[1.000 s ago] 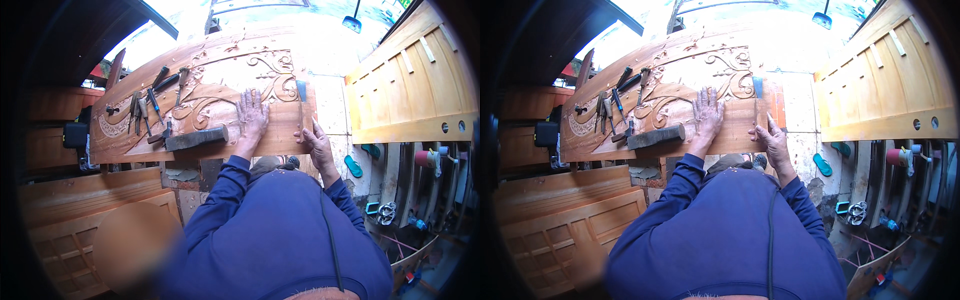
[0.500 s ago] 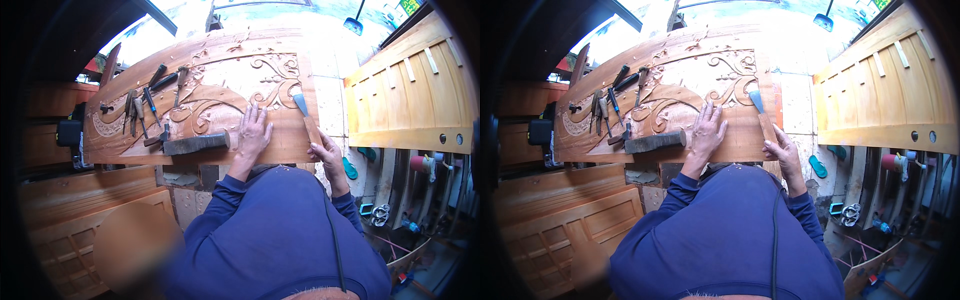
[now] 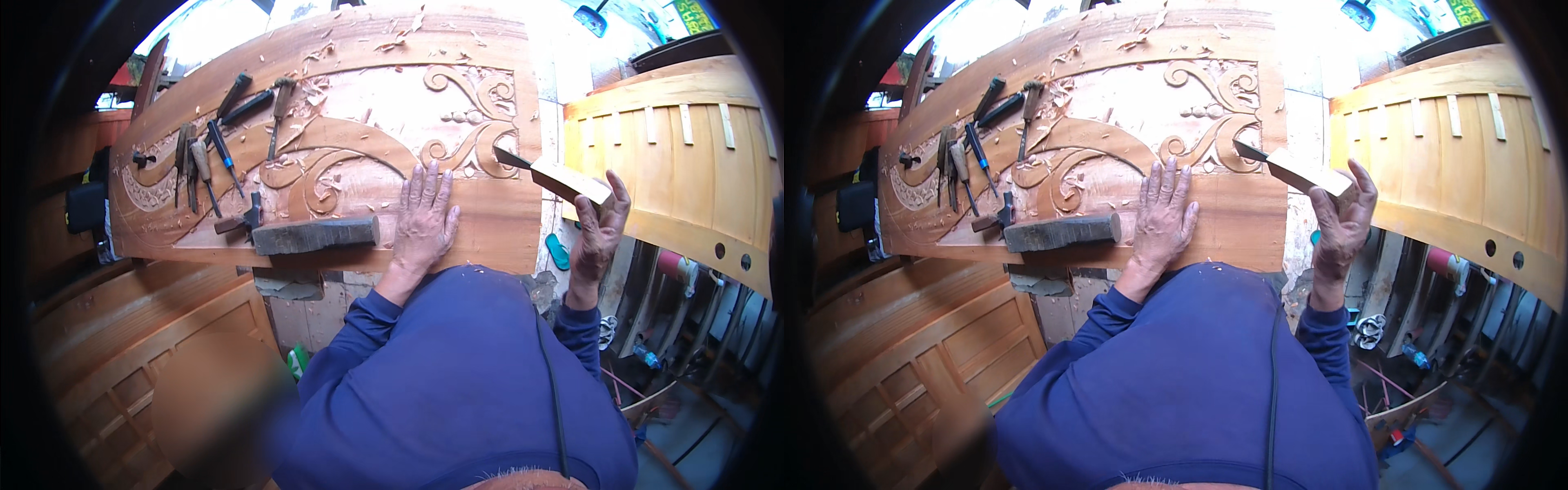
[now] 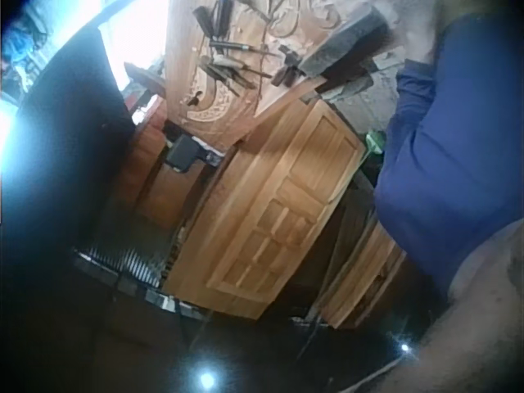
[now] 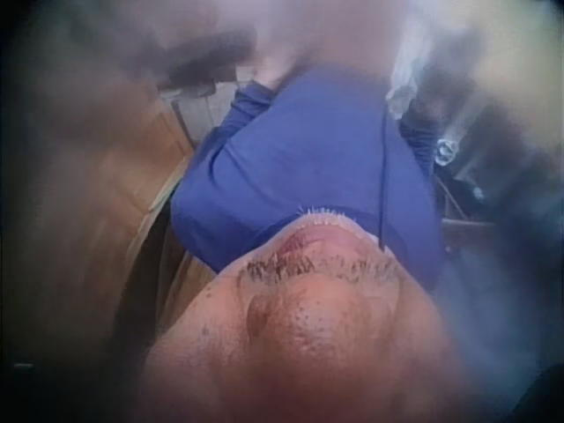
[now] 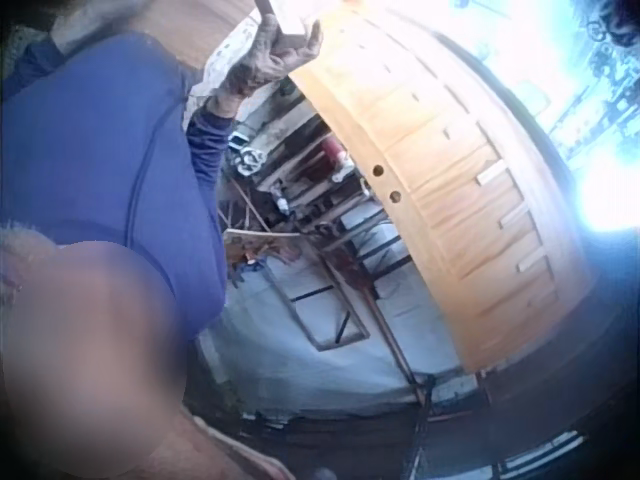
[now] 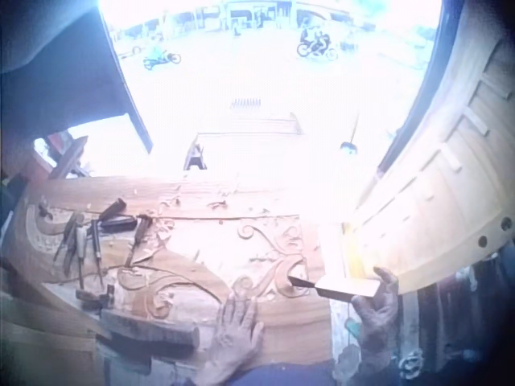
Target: The person carves decorative floral patterns into a large wooden panel using a chisel, periodically wiping away wood shavings by hand.
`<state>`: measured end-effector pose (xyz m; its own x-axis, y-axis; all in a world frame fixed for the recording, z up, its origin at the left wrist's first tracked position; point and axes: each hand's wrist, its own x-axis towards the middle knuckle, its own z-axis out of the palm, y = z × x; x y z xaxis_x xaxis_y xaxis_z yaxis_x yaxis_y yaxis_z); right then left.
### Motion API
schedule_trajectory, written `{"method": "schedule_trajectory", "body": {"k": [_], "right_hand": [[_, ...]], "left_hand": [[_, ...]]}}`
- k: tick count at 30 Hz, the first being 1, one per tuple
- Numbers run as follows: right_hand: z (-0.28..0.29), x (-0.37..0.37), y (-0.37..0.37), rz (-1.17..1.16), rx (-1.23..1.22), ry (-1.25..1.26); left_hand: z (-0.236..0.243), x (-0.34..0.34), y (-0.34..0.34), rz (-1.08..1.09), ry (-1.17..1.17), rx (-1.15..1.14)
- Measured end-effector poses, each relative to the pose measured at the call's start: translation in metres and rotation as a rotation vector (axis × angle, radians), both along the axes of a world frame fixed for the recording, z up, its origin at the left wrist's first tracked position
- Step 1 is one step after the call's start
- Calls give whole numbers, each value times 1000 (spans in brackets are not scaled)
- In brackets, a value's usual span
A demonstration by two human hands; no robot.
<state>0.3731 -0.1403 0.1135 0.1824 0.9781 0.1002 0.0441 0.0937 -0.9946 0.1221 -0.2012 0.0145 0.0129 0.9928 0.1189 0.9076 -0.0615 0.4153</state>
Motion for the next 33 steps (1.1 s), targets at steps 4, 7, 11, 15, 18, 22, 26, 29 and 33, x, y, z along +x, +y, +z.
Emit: {"method": "schedule_trajectory", "body": {"k": [4, 7, 11, 15, 18, 22, 26, 29, 33], "right_hand": [[-31, -11, 20, 75, 90, -26], [-28, -26, 34, 135, 50, 96], [-39, 0, 66, 206, 111, 150], [-26, 44, 98, 80, 147, 285], [-22, 81, 118, 19, 207, 277], [-27, 129, 127, -26, 148, 224], [-36, 162, 126, -35, 142, 116], [-51, 183, 128, -64, 110, 90], [-52, 197, 139, -72, 126, 130]], "left_hand": [[2, -11, 7, 2, -274, 130], [-3, -12, 2, 69, -389, 221], [-6, -1, 4, 158, -216, 225], [-6, 5, 7, 288, -74, 191], [-8, 9, 7, 296, 19, 179], [-9, 16, 9, 300, 50, 188], [-7, 22, 9, 323, 104, 196], [-14, 18, 2, 330, 116, 157], [-21, 38, 2, 423, 183, 63]]}}
